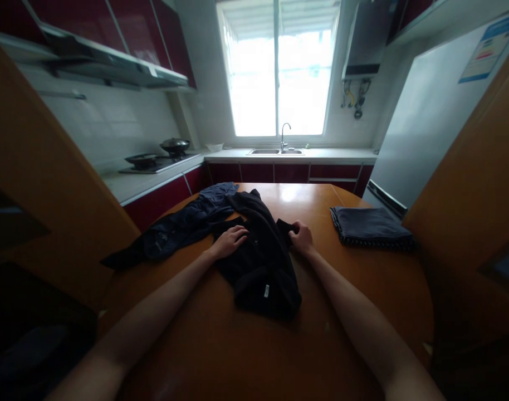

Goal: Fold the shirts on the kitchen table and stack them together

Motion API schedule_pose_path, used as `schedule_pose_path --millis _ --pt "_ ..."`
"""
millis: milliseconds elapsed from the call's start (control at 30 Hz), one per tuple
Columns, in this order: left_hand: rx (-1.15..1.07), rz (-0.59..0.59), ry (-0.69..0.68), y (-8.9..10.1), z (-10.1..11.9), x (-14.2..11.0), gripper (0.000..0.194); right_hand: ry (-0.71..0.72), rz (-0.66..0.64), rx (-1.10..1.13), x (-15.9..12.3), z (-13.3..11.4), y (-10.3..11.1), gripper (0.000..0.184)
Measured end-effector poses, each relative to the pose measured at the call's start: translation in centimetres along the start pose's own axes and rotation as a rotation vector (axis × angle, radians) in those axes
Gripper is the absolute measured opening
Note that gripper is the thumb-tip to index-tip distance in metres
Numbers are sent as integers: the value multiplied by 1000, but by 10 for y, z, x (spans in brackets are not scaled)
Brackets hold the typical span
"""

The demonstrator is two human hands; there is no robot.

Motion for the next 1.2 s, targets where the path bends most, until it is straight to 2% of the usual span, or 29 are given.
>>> schedule_pose_path --millis 200,300,367,467,533,633,700,767,867,967,1100,1200 --pt "-19 -11 47 0 -5 3 33 -190 423 -69 6 40 84 44" --pt "-26 2 53 -1 -7 4 37 -242 518 -123 2 54 116 46" --pt "-17 18 61 -1 -8 4 41 -238 512 -215 -3 55 125 45" --pt "36 23 79 -1 -8 4 39 -152 437 -465 -8 42 120 45" --pt "74 15 88 -1 -8 4 39 -17 373 -581 -10 28 107 45" --pt "104 1 109 -1 -9 5 40 164 154 -573 -10 15 77 43" --pt "95 -15 147 0 -11 4 41 140 -41 -551 -9 18 58 42" --pt "76 -26 190 1 -14 2 42 58 -158 -560 -9 28 48 43" --pt "67 -22 222 4 -15 -5 44 -15 -179 -584 -14 39 49 45" --pt "92 -19 244 9 -13 -15 46 -60 -161 -622 -26 39 57 45" --pt "177 -50 294 19 -2 -39 49 -83 -169 -773 -58 23 69 42" --pt "260 -90 308 26 13 -68 50 -63 -169 -879 -91 4 78 41"
Point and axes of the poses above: each hand's wrist, its own x-axis towards the middle knuckle, its own y-axis out of the back of the hand, z = x × y, the point moved 4 cm from there along x, towards the middle knuckle, and after that the axes turned 1 degree about -z, right-handed, at the moved point
